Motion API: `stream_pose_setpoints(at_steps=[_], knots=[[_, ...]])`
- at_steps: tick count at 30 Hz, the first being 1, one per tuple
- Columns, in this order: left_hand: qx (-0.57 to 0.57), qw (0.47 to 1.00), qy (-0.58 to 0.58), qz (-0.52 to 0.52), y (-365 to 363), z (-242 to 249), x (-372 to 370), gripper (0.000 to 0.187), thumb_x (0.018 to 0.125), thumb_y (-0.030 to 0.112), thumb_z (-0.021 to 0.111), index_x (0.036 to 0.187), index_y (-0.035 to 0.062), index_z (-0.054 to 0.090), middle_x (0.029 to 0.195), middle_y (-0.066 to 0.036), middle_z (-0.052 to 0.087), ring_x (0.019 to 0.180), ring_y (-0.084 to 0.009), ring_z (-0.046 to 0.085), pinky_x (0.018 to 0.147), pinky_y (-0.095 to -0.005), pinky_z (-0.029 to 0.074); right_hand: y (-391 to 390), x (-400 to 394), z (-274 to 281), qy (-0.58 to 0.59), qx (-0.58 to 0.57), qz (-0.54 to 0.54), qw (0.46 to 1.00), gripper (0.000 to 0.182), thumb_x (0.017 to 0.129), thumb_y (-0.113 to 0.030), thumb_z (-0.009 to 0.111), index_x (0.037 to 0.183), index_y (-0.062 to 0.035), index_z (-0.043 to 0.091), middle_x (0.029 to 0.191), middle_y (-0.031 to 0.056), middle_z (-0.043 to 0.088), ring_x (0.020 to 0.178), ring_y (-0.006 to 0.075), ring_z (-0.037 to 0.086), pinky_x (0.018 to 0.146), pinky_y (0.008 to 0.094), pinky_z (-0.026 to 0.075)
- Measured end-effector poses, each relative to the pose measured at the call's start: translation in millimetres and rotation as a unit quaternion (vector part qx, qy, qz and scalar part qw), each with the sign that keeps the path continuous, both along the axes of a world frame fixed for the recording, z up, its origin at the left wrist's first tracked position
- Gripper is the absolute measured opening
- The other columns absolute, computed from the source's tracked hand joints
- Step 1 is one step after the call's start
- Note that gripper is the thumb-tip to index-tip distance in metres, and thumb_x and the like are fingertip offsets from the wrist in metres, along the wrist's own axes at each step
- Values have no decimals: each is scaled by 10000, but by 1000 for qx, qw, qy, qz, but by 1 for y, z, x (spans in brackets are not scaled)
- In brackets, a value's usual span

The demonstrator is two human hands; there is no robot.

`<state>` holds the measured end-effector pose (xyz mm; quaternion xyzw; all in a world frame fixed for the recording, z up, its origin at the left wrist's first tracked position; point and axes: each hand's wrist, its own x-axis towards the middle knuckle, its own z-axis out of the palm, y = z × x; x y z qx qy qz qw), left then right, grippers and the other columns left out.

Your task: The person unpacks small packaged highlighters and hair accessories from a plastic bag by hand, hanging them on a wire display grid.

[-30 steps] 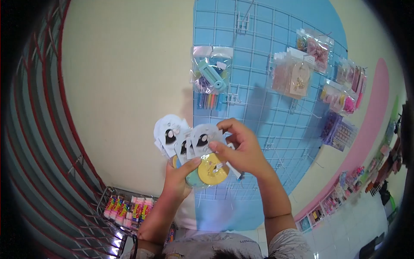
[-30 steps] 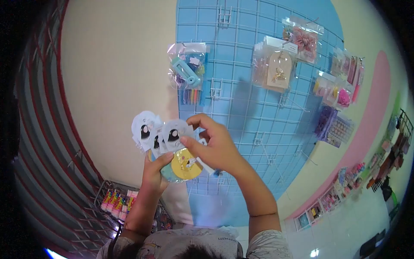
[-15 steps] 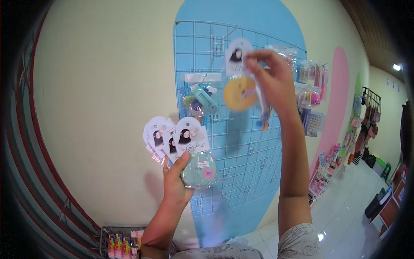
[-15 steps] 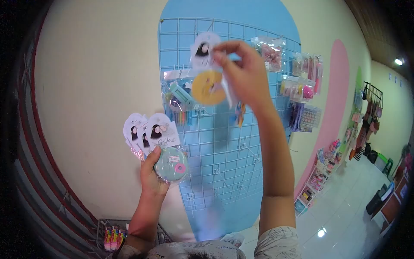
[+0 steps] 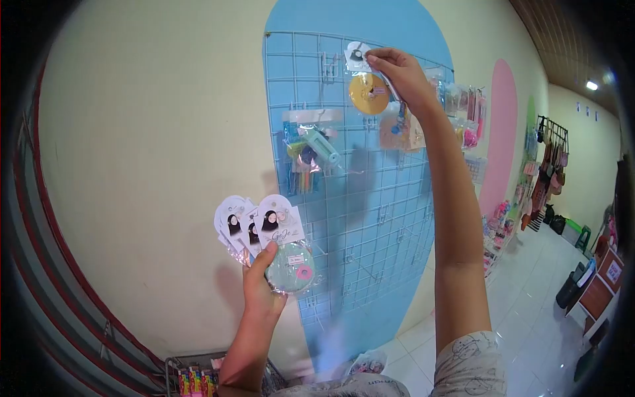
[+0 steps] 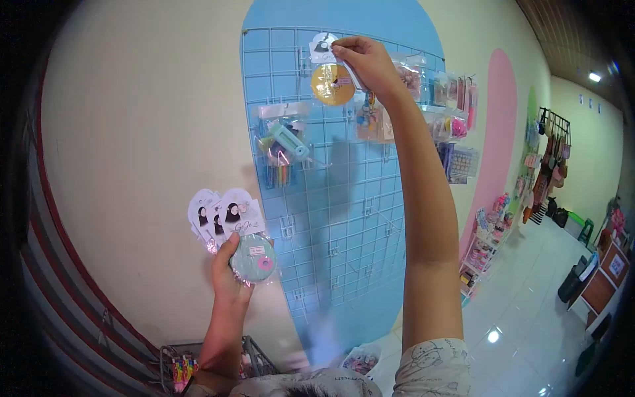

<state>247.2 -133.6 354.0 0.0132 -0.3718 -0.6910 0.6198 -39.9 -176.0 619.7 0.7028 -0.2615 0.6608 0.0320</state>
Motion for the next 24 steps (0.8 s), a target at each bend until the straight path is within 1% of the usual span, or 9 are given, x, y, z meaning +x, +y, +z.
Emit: stream_pose_setpoints(at_steps=[4,5,10,13,15,19,21,22,24], knots=[[0,997,-14,71,-4,-1,-5,407,891,199,514,1237,-6,451,1076,-174,602,909,-317,639,805,-430,527,-21,1,-1,-15,43,-21,999,281,849,-180,645,1041,25,633,973,102,663,866,139,618,775,257,493],[5,998,-13,69,-4,-1,-8,404,890,195,517,1234,-8,452,1076,-173,602,910,-315,640,801,-429,528,-59,-6,6,21,24,-127,991,295,813,-203,671,1017,8,649,952,113,667,832,158,624,754,284,497],[5,998,2,66,-11,15,-18,390,887,174,533,1222,-11,458,1069,-173,606,908,-305,643,783,-420,535,-90,5,0,-32,23,-258,965,248,770,-179,674,954,-14,661,925,122,670,759,174,628,721,300,495],[-7,999,21,25,-21,24,-15,431,876,56,543,1284,42,404,1181,-135,558,1050,-271,588,856,-417,520,-32,29,-27,-99,-97,-174,975,225,775,-178,665,927,-12,657,904,107,667,777,156,624,741,294,486],[-38,999,26,23,-19,44,-22,426,874,53,552,1277,46,413,1179,-122,561,1047,-243,590,861,-398,519,-1,38,-45,-91,-74,-24,993,252,774,-208,684,913,0,650,879,98,661,784,144,621,752,284,479],[-123,990,39,55,-16,76,-47,418,874,65,568,1265,44,423,1169,-115,563,1049,-219,587,859,-378,521,69,80,-91,121,95,-80,985,318,773,-258,719,903,21,639,796,60,641,760,127,610,726,282,477],[-161,983,50,65,-14,86,-57,410,874,70,572,1258,45,429,1158,-111,566,1045,-209,588,851,-374,525,71,88,-106,155,107,-63,980,261,802,-222,712,914,-6,619,789,43,633,704,102,602,623,234,466],[-169,980,47,94,-9,89,-65,391,909,164,550,1263,34,447,1160,-105,574,1054,-220,590,859,-368,515,71,89,-109,172,113,-55,977,235,816,-205,708,920,-19,608,785,34,629,675,90,598,571,210,461],[-159,983,67,69,-6,95,-71,372,922,200,535,1249,39,456,1157,-96,577,1050,-219,591,851,-372,524,69,85,-105,81,156,2,984,263,817,-224,695,917,8,622,785,51,634,671,108,600,592,249,484]])
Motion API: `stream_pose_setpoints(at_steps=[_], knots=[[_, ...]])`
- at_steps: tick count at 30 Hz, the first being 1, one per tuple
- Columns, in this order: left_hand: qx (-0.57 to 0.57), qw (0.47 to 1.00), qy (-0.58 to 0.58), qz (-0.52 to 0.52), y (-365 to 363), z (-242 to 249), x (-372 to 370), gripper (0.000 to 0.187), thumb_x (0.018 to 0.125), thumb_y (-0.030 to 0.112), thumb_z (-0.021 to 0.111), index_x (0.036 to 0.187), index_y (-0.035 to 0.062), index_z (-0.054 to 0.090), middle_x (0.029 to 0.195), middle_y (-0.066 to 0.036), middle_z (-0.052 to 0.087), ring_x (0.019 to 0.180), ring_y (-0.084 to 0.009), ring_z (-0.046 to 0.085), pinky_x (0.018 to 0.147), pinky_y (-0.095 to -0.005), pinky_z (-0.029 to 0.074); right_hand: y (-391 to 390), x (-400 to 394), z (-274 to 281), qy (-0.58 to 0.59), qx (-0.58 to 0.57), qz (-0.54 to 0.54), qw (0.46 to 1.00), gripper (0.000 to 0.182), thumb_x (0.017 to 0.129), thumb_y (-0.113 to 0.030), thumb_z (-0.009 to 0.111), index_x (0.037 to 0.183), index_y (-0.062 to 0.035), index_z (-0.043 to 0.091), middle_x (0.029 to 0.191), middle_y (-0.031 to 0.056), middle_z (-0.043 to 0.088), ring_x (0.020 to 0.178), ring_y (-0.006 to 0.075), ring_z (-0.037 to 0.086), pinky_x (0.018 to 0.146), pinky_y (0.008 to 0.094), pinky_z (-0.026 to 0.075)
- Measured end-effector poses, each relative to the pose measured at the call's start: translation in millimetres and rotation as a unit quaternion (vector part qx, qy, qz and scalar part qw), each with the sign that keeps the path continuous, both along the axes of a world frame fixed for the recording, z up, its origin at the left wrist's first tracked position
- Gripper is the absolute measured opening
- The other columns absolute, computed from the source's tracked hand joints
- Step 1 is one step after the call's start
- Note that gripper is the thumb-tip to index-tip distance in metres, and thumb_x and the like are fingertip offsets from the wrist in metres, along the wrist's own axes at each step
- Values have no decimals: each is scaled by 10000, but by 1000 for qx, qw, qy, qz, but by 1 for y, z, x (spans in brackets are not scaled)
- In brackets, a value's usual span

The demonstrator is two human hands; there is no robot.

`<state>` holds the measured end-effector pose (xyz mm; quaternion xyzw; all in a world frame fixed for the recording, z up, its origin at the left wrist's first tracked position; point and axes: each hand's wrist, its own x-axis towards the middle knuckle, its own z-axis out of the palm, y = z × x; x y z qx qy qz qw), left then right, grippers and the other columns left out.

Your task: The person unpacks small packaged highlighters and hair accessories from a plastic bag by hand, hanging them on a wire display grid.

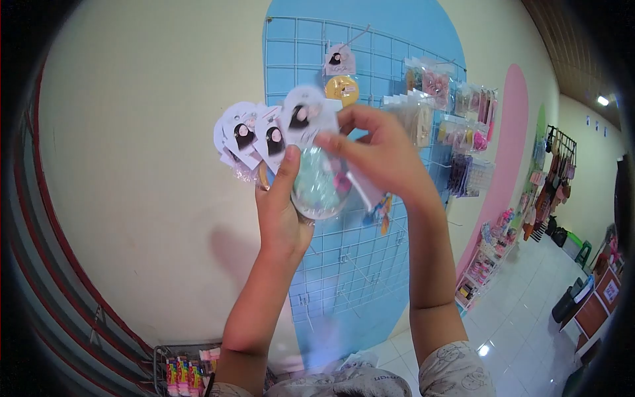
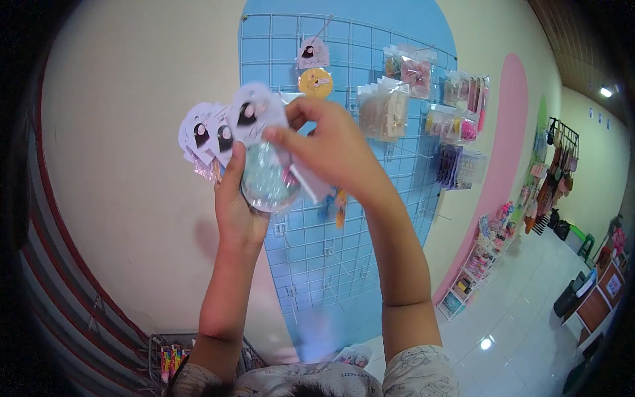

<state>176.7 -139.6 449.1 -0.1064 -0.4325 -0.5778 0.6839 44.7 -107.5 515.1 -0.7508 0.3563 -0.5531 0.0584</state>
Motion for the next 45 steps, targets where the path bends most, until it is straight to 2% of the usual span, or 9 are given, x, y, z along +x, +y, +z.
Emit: stream_pose_setpoints(at_steps=[4,10,13,19,25,36,40,43,45], knots=[[-12,999,9,-47,6,4,-3,367,932,242,531,1235,58,436,1124,-118,580,1009,-233,607,818,-407,550,-13,-25,37,-121,-88,-24,988,296,848,-232,661,947,41,602,739,81,634,546,127,601,487,266,482],[7,999,-1,-47,6,-3,-4,384,925,244,546,1241,66,420,1095,-159,593,970,-270,624,793,-437,565,-47,-64,100,-131,-134,-56,981,296,858,-266,637,865,29,621,695,74,634,499,109,582,421,249,441],[13,998,-3,-58,5,-6,0,379,923,230,548,1241,69,420,1096,-159,593,985,-271,621,796,-451,566,-39,-68,107,-107,-28,-143,983,324,845,-319,645,906,-1,646,683,0,587,562,56,505,503,203,383],[16,998,5,-54,4,-8,4,378,922,211,546,1251,76,417,1114,-154,585,1008,-270,611,816,-474,556,-39,-68,97,-167,-42,-80,982,272,827,-294,641,825,-22,648,658,-12,567,544,59,473,499,226,367],[29,999,-26,-16,12,-10,0,398,934,258,503,1252,24,449,1096,-154,596,984,-251,613,875,-459,518,-50,-68,105,-173,-79,-48,981,289,818,-267,621,815,21,643,654,55,612,520,101,558,468,242,411],[25,999,-32,-15,11,-16,1,398,938,243,494,1263,20,435,1105,-166,592,991,-247,608,872,-455,517,-49,-65,101,-181,-83,-50,979,296,802,-270,632,795,26,645,643,56,602,503,102,519,461,260,394],[23,998,-12,-56,6,-20,1,386,908,184,563,1249,64,428,1123,-142,581,1014,-257,606,818,-469,556,-75,-74,112,-158,-77,-51,983,313,782,-267,644,796,45,649,653,66,603,498,109,491,467,277,391],[28,998,-19,-53,9,-19,-1,384,907,177,564,1247,57,432,1118,-153,584,994,-262,616,810,-459,560,-112,-86,115,-112,-11,-99,989,326,760,-271,654,793,53,651,660,97,616,552,166,558,518,311,437],[25,998,-25,-49,9,-19,-3,384,906,173,564,1247,53,433,1114,-160,587,978,-266,623,807,-452,563,-132,-88,104,-51,-77,-240,966,419,756,-342,677,898,51,640,813,166,648,699,257,637,639,355,499]])
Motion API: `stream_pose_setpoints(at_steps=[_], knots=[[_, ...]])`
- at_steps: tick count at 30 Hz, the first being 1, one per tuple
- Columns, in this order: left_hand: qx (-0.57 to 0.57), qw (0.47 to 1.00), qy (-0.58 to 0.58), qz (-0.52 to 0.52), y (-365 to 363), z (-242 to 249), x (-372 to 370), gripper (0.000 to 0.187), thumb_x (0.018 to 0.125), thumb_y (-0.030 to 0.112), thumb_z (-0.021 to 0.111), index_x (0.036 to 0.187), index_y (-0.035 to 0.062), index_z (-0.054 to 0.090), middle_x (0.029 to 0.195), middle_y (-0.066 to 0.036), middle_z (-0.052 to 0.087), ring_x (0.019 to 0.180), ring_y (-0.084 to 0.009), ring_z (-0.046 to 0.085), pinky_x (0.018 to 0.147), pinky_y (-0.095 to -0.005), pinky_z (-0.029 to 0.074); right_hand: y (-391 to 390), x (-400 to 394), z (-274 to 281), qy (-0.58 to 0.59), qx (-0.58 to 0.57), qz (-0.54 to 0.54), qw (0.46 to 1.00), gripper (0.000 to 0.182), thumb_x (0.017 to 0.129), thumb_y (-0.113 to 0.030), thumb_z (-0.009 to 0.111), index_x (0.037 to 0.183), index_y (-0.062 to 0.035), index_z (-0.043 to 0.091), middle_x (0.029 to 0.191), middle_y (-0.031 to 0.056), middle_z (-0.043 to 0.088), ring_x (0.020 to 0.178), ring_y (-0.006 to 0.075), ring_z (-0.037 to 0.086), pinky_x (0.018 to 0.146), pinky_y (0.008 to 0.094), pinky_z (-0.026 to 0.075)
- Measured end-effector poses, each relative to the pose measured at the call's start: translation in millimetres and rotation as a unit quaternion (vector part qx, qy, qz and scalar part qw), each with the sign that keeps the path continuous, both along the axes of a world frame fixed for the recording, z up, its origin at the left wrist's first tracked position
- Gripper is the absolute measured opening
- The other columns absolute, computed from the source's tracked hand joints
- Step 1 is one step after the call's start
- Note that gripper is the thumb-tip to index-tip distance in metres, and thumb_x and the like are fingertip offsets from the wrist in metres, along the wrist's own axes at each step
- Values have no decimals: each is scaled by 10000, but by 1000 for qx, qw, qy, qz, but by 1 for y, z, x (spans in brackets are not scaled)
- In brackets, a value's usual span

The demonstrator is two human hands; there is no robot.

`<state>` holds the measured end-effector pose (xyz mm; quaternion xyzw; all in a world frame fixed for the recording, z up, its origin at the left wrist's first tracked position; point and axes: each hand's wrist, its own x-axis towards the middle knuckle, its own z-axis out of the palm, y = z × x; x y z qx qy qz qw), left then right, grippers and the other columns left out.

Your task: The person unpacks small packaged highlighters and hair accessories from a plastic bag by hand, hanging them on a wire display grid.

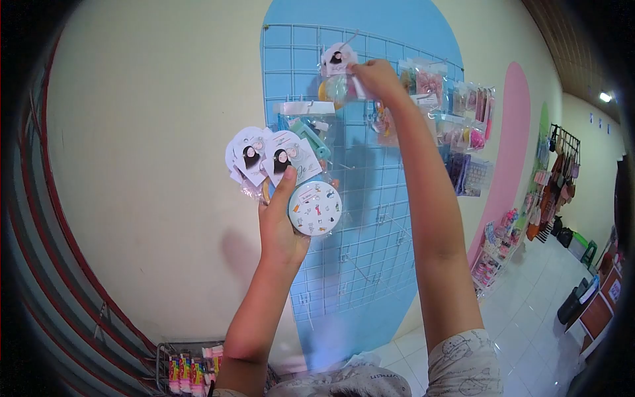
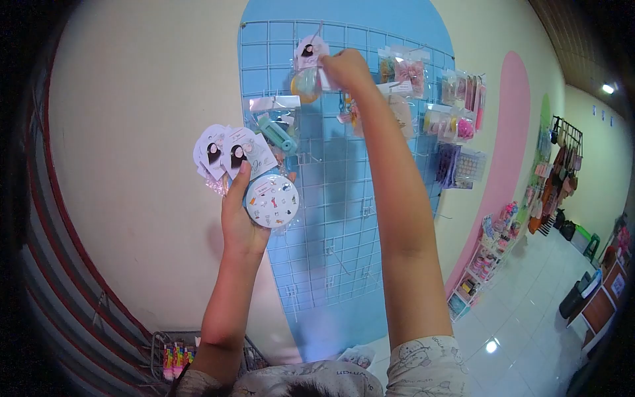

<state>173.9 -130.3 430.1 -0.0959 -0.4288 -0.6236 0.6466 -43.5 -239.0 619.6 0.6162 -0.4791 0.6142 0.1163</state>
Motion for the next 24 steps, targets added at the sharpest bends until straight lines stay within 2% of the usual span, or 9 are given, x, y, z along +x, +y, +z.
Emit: stream_pose_setpoints(at_steps=[2,3,6,10,13,17,20,21,24], knots=[[2,1000,-7,-8,-3,-1,0,382,904,166,568,1244,53,437,1107,-163,590,968,-268,626,804,-447,564,3,10,-21,26,-80,-110,990,472,761,-378,680,964,44,628,913,190,651,766,292,653,711,366,514],[0,1000,-7,-11,-5,0,0,381,902,163,570,1243,53,439,1104,-164,591,962,-269,628,803,-444,565,17,15,-25,23,-95,-118,988,522,762,-414,686,1023,31,602,1002,176,639,798,243,651,753,344,515],[8,999,-27,39,-3,4,-1,383,934,215,503,1268,44,432,1109,-164,592,1000,-259,609,858,-449,527,73,38,-49,-30,-144,83,986,505,749,-418,704,985,18,613,926,148,650,794,188,638,730,322,501],[2,1000,17,3,-6,10,-1,372,910,172,571,1237,50,441,1123,-134,576,992,-234,611,819,-398,547,117,66,-90,117,94,160,976,313,787,-315,720,880,-30,629,736,18,604,683,68,541,633,240,429],[-4,1000,16,21,0,12,-3,386,928,238,554,1250,59,437,1175,-93,543,1059,-195,568,871,-343,496,122,81,-106,169,108,210,957,294,773,-284,744,883,-34,633,727,-1,594,666,48,519,598,225,420],[14,998,51,23,12,19,-4,439,951,344,455,1291,68,418,1219,-67,523,1129,-206,525,928,-383,445,117,78,-91,141,150,249,946,244,785,-243,737,863,-30,650,744,-8,605,660,47,522,589,216,424],[15,996,83,15,2,20,-3,412,954,327,422,1280,74,430,1226,-63,521,1129,-216,525,928,-397,440,107,71,-77,132,97,255,953,219,814,-231,706,849,-22,652,754,-4,616,661,51,540,586,220,433],[46,996,71,34,2,19,-1,393,957,316,405,1258,66,440,1205,-79,535,1111,-226,534,923,-435,455,99,65,-71,105,13,233,967,252,810,-225,692,864,18,650,705,33,621,638,88,545,576,257,443],[0,998,58,35,-2,17,2,374,948,294,407,1205,29,466,1161,-102,573,1097,-242,554,917,-473,483,93,43,-38,-50,-55,198,977,280,826,-242,677,891,29,653,745,38,636,648,92,550,604,255,446]])
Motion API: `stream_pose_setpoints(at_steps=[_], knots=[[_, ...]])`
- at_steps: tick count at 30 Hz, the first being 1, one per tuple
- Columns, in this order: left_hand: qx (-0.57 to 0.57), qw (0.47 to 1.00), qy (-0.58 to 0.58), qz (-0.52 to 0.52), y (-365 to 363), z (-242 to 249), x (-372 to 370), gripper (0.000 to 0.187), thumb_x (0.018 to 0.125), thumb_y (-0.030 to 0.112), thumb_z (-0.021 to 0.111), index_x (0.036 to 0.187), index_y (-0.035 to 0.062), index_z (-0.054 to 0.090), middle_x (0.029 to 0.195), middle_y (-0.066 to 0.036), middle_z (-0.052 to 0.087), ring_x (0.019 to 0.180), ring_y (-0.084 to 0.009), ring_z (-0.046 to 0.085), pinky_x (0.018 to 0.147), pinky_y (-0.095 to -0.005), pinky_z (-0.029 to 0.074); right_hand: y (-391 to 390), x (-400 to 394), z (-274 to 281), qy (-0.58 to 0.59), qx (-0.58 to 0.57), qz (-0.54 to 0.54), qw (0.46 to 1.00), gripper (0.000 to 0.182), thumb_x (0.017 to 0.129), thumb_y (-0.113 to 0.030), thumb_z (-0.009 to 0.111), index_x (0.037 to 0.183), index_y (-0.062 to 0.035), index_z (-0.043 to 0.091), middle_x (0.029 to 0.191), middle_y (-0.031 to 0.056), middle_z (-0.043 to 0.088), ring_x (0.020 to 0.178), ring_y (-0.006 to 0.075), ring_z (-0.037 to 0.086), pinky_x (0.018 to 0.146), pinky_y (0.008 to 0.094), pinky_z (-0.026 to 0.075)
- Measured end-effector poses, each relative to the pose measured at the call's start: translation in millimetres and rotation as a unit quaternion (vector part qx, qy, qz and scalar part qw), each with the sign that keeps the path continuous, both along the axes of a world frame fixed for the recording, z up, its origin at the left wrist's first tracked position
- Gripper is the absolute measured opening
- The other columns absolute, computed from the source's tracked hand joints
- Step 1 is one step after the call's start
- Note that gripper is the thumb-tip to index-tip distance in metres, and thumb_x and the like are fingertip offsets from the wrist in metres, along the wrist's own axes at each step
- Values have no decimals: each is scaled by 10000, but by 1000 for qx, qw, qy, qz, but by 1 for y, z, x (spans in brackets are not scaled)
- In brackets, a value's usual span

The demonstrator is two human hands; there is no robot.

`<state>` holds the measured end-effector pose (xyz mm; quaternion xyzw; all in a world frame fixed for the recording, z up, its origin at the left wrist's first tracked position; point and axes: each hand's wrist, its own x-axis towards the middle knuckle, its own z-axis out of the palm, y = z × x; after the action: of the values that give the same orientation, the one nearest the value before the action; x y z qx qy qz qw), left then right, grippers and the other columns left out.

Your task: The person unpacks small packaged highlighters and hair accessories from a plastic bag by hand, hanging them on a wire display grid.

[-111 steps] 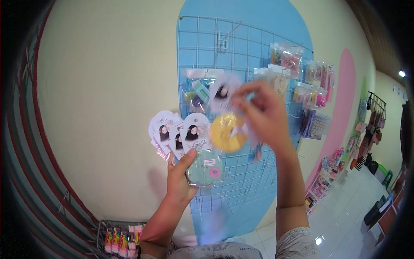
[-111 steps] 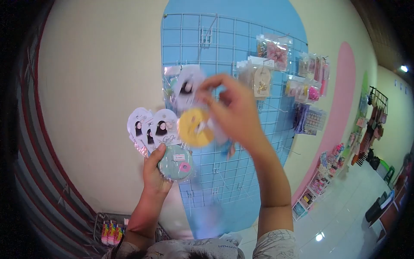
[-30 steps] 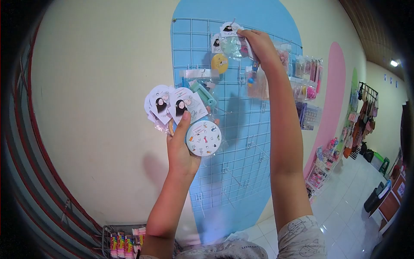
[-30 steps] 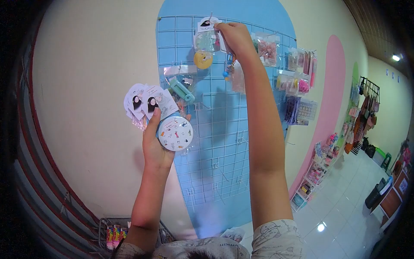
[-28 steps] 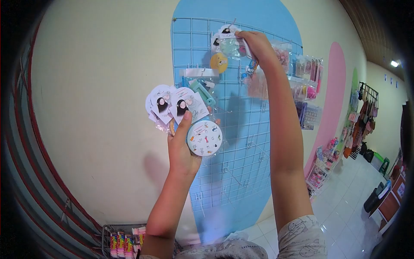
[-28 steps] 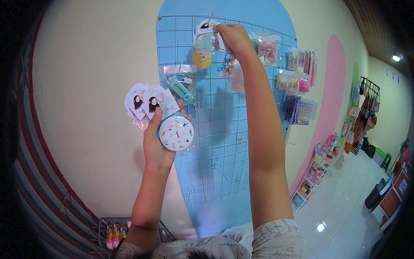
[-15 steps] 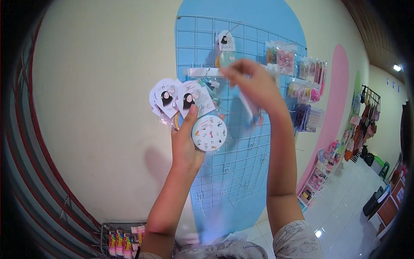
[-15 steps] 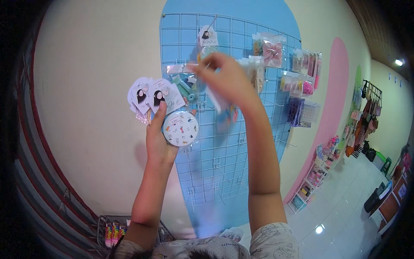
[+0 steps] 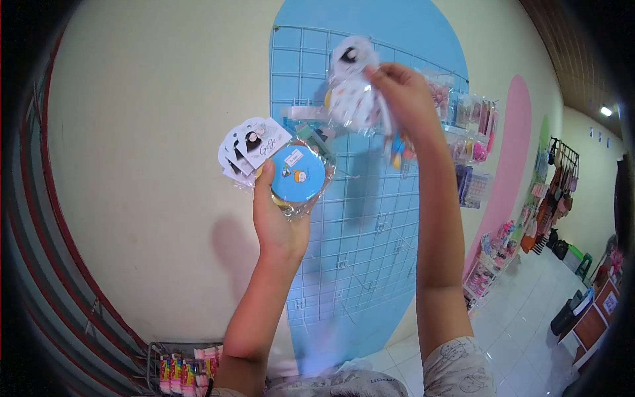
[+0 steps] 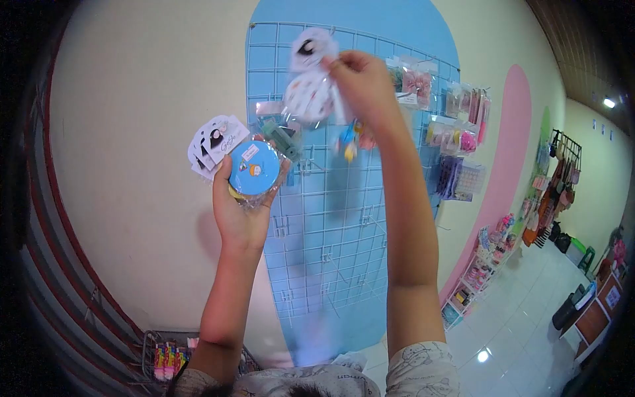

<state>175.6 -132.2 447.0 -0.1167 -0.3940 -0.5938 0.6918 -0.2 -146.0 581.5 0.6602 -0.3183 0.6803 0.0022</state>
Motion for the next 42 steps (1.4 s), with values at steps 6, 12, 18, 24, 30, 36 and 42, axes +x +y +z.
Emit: stream_pose_setpoints(at_steps=[6,12,18,24,30,36,42], knots=[[-20,1000,-16,9,-1,-4,4,363,955,296,390,1194,35,466,1147,-125,559,1067,-246,559,868,-475,515,-14,-38,41,-37,3,9,999,326,853,-266,635,904,55,649,789,57,646,632,102,558,575,244,444],[-11,1000,-14,-13,3,-6,1,390,953,298,388,1243,40,417,1160,-134,551,1079,-262,556,860,-485,520,-10,-37,43,-1,53,22,998,310,857,-276,606,936,21,650,800,23,621,681,88,553,633,238,444],[-22,999,-21,-10,4,-9,2,402,949,310,400,1210,11,465,1145,-135,564,1077,-268,565,877,-471,509,-32,-34,41,-4,27,-89,996,344,815,-299,626,856,41,659,711,84,641,600,157,579,580,293,465],[-24,998,-52,-28,-2,-14,0,371,937,267,483,1228,39,459,1154,-109,564,1077,-232,566,878,-425,506,-95,-32,28,29,-123,-307,943,321,807,-316,643,865,0,652,829,163,666,814,343,630,750,411,477],[41,998,-39,39,-4,-15,0,358,921,257,543,1229,90,471,1146,-67,576,1059,-188,572,852,-369,499,22,9,-35,-17,-65,-67,996,306,793,-306,702,840,-14,623,768,54,626,742,134,584,692,288,451],[-1,999,-41,9,-16,-13,-8,364,949,323,440,1230,93,467,1140,-80,563,1052,-214,571,853,-394,503,32,37,-64,159,128,34,978,209,842,-233,679,824,-37,607,723,-27,589,690,41,525,601,210,416],[0,1000,-18,-3,-2,-4,-8,428,949,338,368,1276,66,414,1169,-159,550,1081,-273,554,817,-488,528,-3,10,-28,17,-32,-4,999,293,848,-287,658,848,6,646,734,24,621,659,71,540,585,240,438]])
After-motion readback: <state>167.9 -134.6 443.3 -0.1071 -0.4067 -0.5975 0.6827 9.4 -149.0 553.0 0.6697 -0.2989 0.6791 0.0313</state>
